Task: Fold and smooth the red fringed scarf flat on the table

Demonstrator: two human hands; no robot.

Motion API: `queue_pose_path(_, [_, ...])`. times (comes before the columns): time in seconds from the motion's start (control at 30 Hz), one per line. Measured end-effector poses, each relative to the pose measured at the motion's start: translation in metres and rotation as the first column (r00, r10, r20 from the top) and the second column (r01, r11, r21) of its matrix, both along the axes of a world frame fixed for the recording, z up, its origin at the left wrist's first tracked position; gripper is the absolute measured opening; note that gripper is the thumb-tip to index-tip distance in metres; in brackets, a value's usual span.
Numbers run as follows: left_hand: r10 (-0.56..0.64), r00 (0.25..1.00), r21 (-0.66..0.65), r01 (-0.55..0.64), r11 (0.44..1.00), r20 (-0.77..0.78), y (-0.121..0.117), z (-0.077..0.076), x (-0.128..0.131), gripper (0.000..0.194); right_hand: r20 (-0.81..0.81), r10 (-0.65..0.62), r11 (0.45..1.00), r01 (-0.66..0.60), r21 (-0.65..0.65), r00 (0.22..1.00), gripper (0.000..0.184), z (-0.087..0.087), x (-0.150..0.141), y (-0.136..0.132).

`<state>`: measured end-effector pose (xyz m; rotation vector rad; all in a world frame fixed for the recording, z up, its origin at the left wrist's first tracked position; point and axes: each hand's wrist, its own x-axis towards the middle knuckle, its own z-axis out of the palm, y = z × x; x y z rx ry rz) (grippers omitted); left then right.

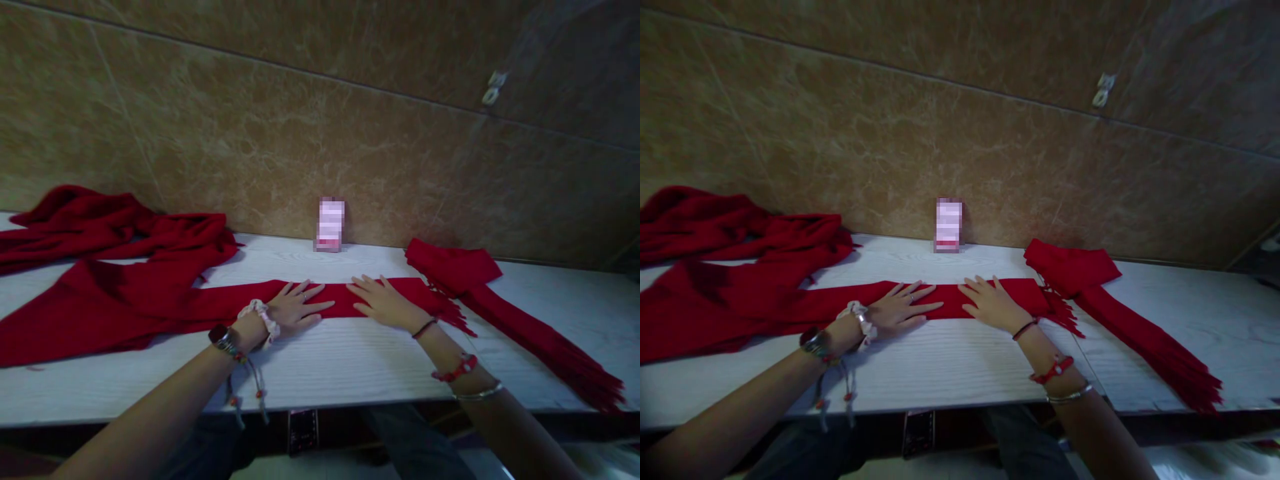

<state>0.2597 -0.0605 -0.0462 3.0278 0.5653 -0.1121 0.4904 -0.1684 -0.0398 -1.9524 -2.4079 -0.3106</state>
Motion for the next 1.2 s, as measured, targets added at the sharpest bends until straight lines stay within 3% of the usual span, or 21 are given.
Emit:
queue_pose_path(0.2, [0.077,0.997,0.025,-0.076,0.997,-0.011,0.003,0.002,-0.004,0.050,0.057,0.038,0.999,-0.038,-0.008,0.998,0.046,-0.008,-0.011,-0.006])
queue_pose_path(0.37, [0.107,0.994,0.111,-0.110,0.988,0.028,0.009,0.016,-0.017,0.050,0.056,0.053,0.999,-0.053,0.007,0.997,0.045,-0.008,-0.003,-0.008])
queue_pose_path(0.53, [0.243,0.970,0.075,-0.243,0.967,0.022,0.025,0.019,-0.062,0.062,0.033,0.048,0.998,-0.049,0.038,0.998,0.042,-0.012,0.006,-0.013])
queue_pose_path(0.67, [0.208,0.978,0.102,-0.204,0.974,-0.026,0.032,0.005,-0.110,0.054,0.028,0.040,0.999,-0.040,0.012,0.999,0.043,-0.016,0.016,-0.014])
queue_pose_path(0.77, [0.203,0.979,0.169,-0.199,0.965,-0.007,0.034,0.005,-0.146,0.051,0.008,-0.001,1.000,0.001,-0.020,1.000,0.044,-0.014,0.016,-0.011])
queue_pose_path(0.87, [0.267,0.964,0.225,-0.262,0.938,0.008,0.034,0.015,-0.177,0.054,-0.095,0.028,1.000,-0.028,0.007,0.995,0.043,-0.004,-0.004,0.002])
queue_pose_path(0.97, [0.320,0.946,0.240,-0.323,0.915,0.053,0.035,0.021,-0.198,0.055,-0.210,0.234,0.972,-0.232,0.033,0.949,0.044,0.008,-0.050,0.022])
queue_pose_path(1.1, [0.296,0.949,0.241,-0.315,0.918,0.113,0.038,0.014,-0.206,0.047,-0.206,0.489,0.868,-0.496,0.017,0.848,0.040,0.011,-0.114,0.045])
queue_pose_path(1.2, [0.222,0.962,0.257,-0.257,0.932,0.159,0.041,0.008,-0.202,0.038,-0.189,0.537,0.839,-0.544,0.017,0.822,0.038,0.003,-0.133,0.053])
